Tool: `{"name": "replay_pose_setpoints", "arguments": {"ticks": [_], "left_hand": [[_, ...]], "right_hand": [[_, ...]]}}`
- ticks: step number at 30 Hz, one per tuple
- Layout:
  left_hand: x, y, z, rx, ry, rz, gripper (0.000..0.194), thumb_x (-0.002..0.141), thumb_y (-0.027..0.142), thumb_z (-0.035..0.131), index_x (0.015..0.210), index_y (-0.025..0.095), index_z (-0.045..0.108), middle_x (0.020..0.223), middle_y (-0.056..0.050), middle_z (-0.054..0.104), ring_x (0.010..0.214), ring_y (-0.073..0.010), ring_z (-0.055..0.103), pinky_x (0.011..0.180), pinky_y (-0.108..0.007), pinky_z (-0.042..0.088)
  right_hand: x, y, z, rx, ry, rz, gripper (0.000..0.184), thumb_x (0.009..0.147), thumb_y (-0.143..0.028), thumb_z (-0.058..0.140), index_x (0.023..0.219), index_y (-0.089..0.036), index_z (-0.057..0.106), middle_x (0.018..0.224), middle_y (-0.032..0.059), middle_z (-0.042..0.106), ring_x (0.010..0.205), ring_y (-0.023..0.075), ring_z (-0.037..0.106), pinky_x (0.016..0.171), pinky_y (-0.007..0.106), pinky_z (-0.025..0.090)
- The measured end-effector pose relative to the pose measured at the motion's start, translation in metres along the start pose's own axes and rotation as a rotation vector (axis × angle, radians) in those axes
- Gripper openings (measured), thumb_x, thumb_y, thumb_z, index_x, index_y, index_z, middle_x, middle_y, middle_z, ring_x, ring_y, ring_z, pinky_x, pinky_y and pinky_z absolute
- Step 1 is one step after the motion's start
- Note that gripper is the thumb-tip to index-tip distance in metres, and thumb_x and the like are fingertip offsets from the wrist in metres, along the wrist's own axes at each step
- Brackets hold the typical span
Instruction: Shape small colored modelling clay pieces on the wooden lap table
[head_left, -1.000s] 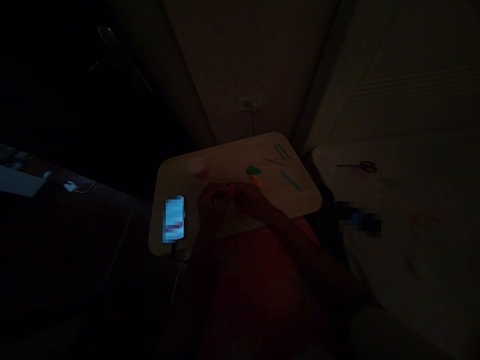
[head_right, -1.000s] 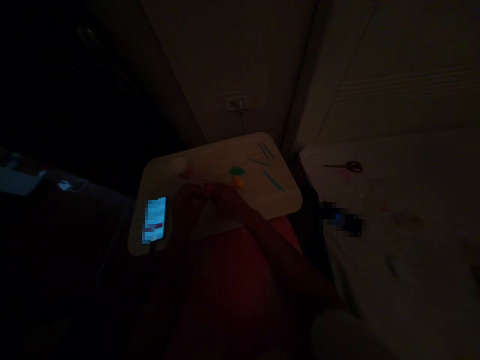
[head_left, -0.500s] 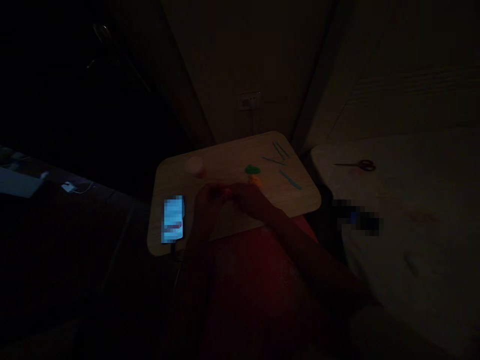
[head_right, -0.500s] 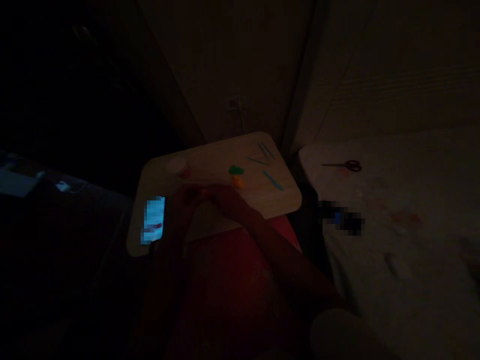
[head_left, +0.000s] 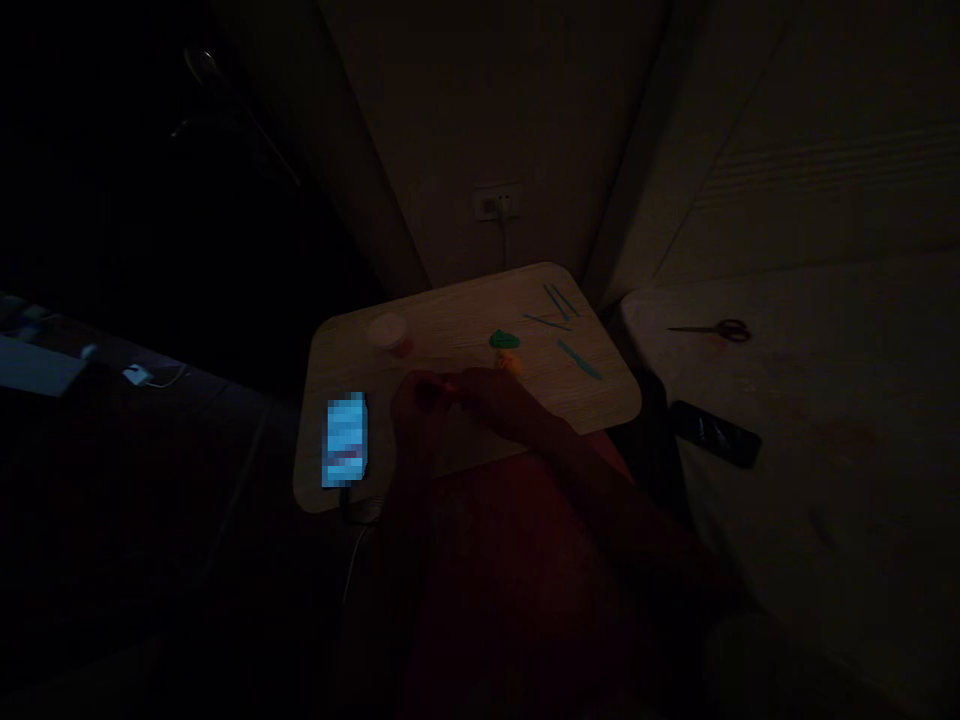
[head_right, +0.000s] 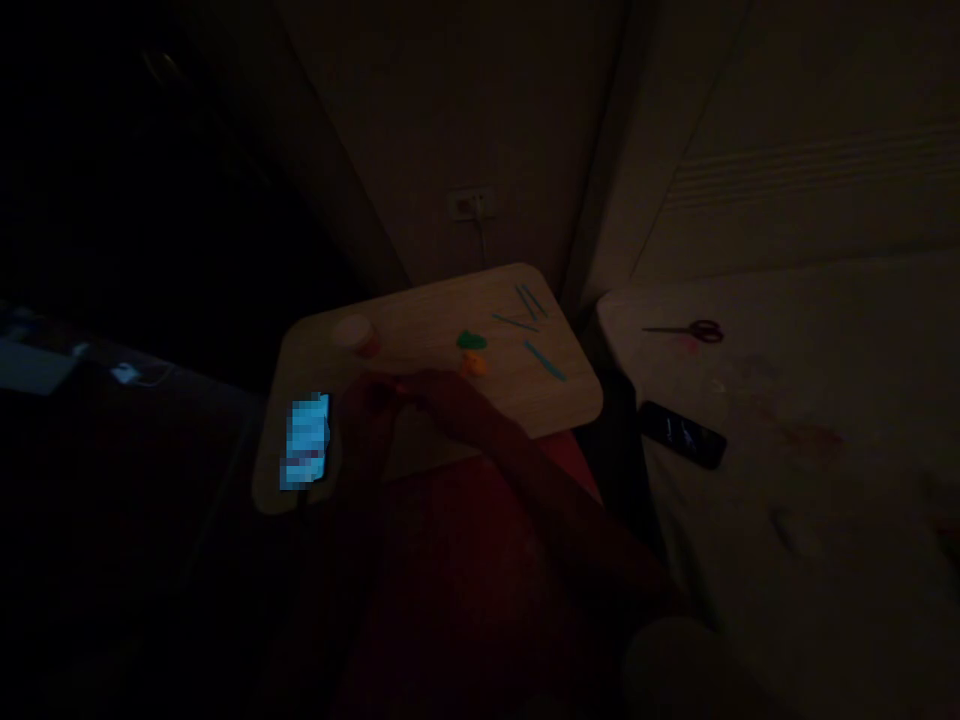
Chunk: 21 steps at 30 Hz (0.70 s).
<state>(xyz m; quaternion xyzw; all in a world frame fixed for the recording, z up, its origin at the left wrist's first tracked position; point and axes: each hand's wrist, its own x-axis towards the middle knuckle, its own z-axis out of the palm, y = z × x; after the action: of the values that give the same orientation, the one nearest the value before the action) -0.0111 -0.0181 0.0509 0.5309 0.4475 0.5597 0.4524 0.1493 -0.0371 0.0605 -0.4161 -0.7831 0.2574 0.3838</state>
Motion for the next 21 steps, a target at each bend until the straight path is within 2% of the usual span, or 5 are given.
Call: {"name": "replay_pose_setpoints", "arguments": {"ticks": [3,6,9,12,21], "left_hand": [[0.001,0.004,0.003,-0.007,0.009,0.004,0.040,0.065,0.034,0.091,0.087,0.019,0.062,0.080,-0.001,0.071,0.074,-0.0152,0.068,0.070,-0.026,0.056],[0.001,0.013,0.003,0.000,-0.047,-0.035,0.039,0.067,0.036,0.090,0.095,0.018,0.070,0.088,-0.003,0.074,0.080,-0.0164,0.070,0.075,-0.027,0.057],[-0.001,0.021,0.000,0.083,-0.141,-0.093,0.029,0.076,0.040,0.083,0.090,0.016,0.077,0.088,-0.005,0.077,0.083,-0.0180,0.070,0.077,-0.028,0.057],[-0.005,0.023,-0.003,0.139,-0.153,-0.122,0.028,0.080,0.042,0.080,0.090,0.016,0.080,0.089,-0.006,0.078,0.083,-0.0193,0.070,0.077,-0.029,0.056],[-0.006,0.024,-0.011,0.193,-0.208,-0.128,0.028,0.077,0.043,0.083,0.087,0.017,0.081,0.090,-0.007,0.079,0.083,-0.0195,0.070,0.077,-0.029,0.056]], "right_hand": [[-0.001,-0.003,-0.004,0.110,0.031,0.049,0.032,0.099,-0.014,0.051,0.124,-0.017,0.071,0.101,0.0079,0.077,0.083,0.0168,0.070,0.081,0.030,0.053],[-0.003,-0.002,-0.006,0.248,0.130,0.126,0.033,0.102,-0.020,0.050,0.132,-0.016,0.060,0.087,0.0040,0.075,0.073,0.0153,0.068,0.073,0.028,0.052],[-0.004,0.001,-0.006,0.302,0.216,0.151,0.022,0.100,-0.023,0.053,0.120,-0.016,0.057,0.080,0.0023,0.072,0.069,0.0156,0.067,0.068,0.027,0.050],[-0.005,0.003,-0.005,0.291,0.212,0.156,0.009,0.099,-0.025,0.054,0.106,-0.019,0.057,0.081,0.0031,0.071,0.069,0.0158,0.067,0.065,0.027,0.049],[-0.006,-0.003,-0.005,0.219,0.209,0.122,0.007,0.098,-0.024,0.053,0.101,-0.020,0.058,0.082,0.0027,0.069,0.070,0.0157,0.062,0.066,0.027,0.046]]}}
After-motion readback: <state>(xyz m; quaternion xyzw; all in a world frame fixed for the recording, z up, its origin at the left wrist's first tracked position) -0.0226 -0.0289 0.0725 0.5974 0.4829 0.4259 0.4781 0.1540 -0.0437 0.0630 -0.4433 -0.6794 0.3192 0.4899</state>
